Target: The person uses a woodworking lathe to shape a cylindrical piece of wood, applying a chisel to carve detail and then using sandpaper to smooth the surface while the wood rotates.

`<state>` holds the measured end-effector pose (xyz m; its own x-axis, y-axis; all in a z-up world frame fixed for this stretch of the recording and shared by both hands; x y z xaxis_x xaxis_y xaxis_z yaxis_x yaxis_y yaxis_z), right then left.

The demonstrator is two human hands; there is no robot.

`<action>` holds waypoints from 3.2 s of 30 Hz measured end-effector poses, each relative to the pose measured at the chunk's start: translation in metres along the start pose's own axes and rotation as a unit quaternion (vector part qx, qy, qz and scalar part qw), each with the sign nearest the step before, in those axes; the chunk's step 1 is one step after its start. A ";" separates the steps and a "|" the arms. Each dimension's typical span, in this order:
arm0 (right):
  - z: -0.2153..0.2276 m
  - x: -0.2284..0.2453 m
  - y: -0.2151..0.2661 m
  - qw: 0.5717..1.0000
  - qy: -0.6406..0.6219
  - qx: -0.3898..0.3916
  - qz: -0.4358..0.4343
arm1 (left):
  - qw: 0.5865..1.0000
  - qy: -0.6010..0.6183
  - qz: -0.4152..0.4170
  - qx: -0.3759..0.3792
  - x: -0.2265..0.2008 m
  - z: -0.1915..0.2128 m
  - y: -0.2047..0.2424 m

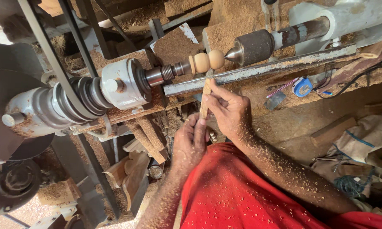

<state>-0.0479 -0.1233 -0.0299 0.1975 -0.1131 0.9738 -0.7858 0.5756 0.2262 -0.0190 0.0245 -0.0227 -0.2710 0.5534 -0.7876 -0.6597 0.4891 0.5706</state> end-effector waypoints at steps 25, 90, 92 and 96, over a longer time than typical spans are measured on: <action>-0.027 -0.026 0.008 0.978 -0.204 0.020 -0.039 | 0.981 -0.136 0.015 0.135 -0.020 0.081 -0.034; -0.012 -0.009 0.040 0.991 -0.119 0.018 -0.052 | 0.955 0.002 -0.246 0.165 -0.002 0.018 0.000; 0.007 0.003 0.042 0.997 -0.041 0.008 -0.058 | 0.939 -0.065 -0.324 0.100 -0.001 0.005 0.001; 0.017 0.021 0.034 0.995 0.080 0.025 -0.049 | 0.997 0.043 -0.065 0.011 0.019 -0.003 -0.034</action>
<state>-0.0804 -0.1199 -0.0013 0.3629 -0.0345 0.9312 -0.7849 0.5273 0.3254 -0.0042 0.0165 -0.0578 -0.2440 0.4258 -0.8713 -0.6778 0.5676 0.4673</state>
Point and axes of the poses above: each hand's wrist, its own y-axis away from the middle knuckle, its own z-axis out of the back of the hand, x = y × z, the point moved 6 cm from there along -y, towards the middle knuckle, and after that the axes turned 9 degrees about -y, right-handed, at the moved point
